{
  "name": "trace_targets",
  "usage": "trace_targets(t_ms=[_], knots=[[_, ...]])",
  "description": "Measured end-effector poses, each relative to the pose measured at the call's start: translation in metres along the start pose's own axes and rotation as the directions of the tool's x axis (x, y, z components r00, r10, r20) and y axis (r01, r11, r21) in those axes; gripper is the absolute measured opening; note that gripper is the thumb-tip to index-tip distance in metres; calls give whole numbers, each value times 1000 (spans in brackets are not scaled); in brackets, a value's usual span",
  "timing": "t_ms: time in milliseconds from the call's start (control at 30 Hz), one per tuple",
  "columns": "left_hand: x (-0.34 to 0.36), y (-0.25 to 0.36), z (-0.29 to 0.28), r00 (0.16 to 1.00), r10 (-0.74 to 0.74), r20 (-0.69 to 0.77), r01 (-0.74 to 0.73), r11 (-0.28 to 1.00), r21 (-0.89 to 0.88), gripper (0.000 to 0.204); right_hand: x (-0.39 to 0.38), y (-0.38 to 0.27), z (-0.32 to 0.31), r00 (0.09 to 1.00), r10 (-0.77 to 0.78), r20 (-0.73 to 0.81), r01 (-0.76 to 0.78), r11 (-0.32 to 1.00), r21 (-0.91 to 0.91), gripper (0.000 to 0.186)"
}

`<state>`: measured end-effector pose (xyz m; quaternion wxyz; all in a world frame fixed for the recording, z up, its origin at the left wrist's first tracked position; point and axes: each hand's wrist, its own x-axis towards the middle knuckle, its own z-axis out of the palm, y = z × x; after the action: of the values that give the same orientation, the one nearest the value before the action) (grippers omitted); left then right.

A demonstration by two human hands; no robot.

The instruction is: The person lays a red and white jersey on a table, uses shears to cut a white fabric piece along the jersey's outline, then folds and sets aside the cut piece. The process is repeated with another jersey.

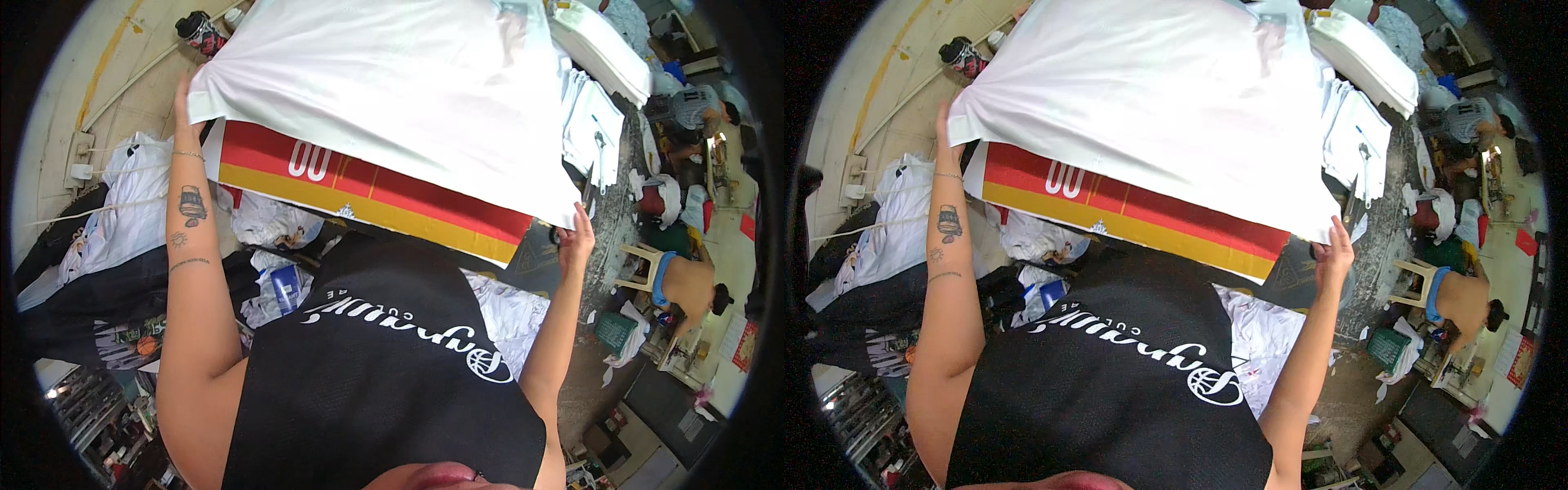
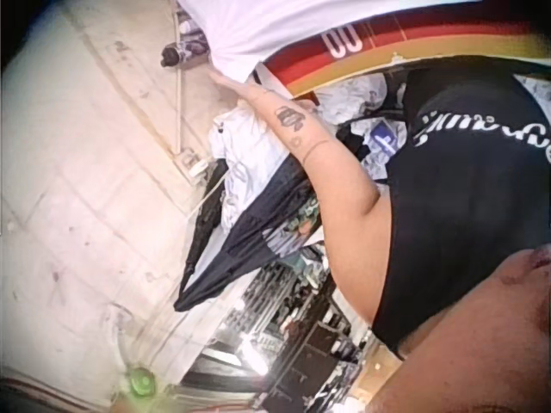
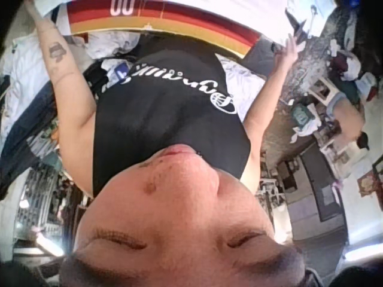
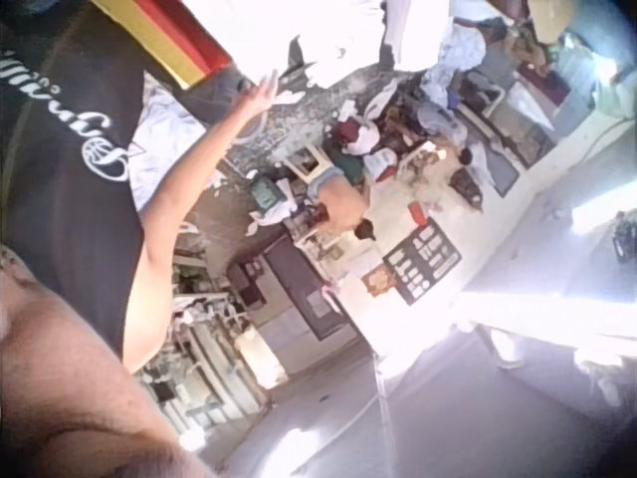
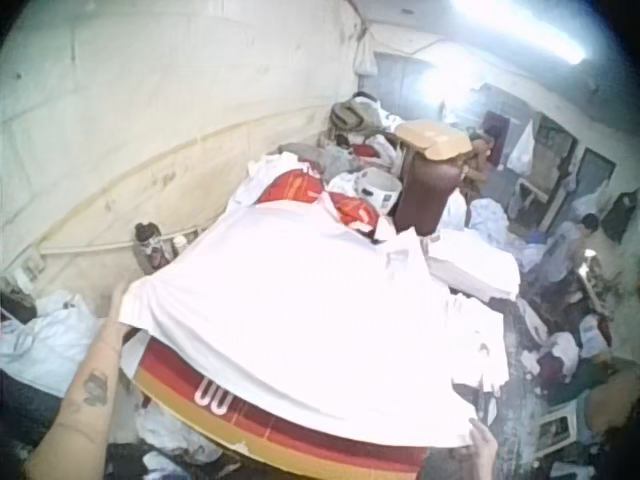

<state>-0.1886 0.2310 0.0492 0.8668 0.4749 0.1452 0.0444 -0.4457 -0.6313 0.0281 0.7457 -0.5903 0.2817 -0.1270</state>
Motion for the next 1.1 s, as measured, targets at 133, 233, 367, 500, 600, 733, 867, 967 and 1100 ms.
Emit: trace_targets(t_ms=[133,233,367,500,600,733,867,967,1100], knots=[[-10,-24,-38,997,33,-72,19,781,624,61,-10,53,2,990,92,-110,-118,957,-264,49],[-22,-43,-76,994,78,-81,32,497,867,48,-24,77,-6,978,41,-206,-109,936,-333,67],[-49,-79,-112,997,74,-11,-5,209,978,57,-43,93,-14,971,82,-223,-150,940,-307,91],[-69,-98,-128,979,203,25,-53,133,990,66,-58,101,-14,979,64,-191,-125,937,-327,97],[-77,-95,-135,975,181,130,-139,36,990,67,-67,103,-14,979,45,-201,-123,911,-393,99],[-86,-90,-144,989,131,69,-84,108,991,62,-76,103,-18,976,14,-216,-116,877,-466,101],[-97,-95,-146,986,164,21,-31,56,998,58,-82,107,-28,968,53,-244,-167,863,-477,100],[-105,-97,-144,984,178,25,-26,4,1000,55,-82,114,-38,978,-50,-204,-75,824,-561,97],[-114,-95,-143,980,199,-22,9,64,998,53,-75,121,-49,976,-101,-191,-50,755,-654,94]])
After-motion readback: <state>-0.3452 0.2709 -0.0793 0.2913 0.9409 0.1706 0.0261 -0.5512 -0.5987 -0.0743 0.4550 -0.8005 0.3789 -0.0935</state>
